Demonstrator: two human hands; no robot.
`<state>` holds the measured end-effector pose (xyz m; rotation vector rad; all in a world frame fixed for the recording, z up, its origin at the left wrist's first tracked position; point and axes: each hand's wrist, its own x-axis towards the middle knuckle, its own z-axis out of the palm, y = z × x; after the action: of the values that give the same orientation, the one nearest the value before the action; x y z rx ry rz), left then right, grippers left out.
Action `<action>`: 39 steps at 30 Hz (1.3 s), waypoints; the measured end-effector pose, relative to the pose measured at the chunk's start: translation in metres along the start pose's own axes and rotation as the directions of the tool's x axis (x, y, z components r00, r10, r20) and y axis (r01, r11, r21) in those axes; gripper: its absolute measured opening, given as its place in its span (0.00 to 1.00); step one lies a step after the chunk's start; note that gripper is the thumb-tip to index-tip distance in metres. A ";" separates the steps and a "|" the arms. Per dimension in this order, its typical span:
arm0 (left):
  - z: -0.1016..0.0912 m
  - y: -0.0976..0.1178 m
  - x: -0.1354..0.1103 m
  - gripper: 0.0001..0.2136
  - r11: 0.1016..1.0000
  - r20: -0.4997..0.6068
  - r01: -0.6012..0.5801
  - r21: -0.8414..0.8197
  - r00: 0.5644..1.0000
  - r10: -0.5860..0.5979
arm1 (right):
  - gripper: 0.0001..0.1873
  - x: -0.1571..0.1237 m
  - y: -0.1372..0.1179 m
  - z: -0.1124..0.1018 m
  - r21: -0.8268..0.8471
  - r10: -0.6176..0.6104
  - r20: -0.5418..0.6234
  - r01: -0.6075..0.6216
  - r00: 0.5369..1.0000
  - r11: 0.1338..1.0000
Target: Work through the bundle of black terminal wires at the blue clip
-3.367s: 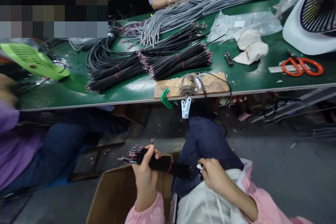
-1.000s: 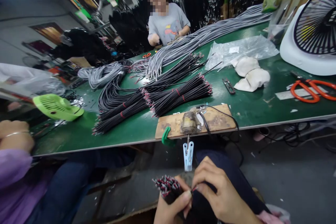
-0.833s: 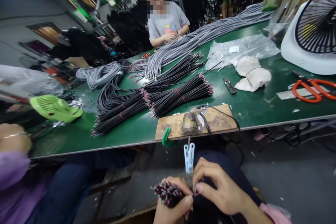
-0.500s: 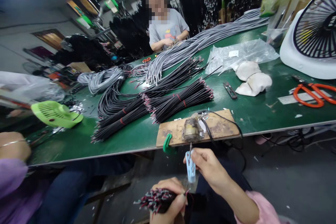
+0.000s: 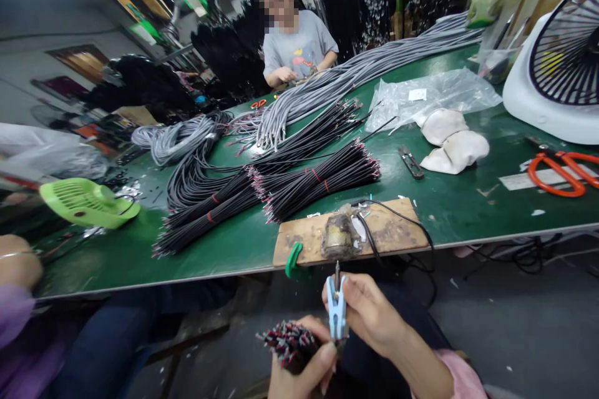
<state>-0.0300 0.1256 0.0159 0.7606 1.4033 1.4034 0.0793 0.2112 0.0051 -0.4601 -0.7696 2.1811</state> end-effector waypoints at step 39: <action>0.012 -0.030 -0.038 0.19 0.977 -0.225 0.195 -0.089 0.951 -0.210 | 0.12 -0.069 -0.016 -0.011 -0.862 -0.256 0.039 0.162 0.966 0.480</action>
<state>-0.0004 0.0906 -0.0037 0.4039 1.5596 1.4023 0.1379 0.1712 0.0129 -0.8978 -1.7709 1.3682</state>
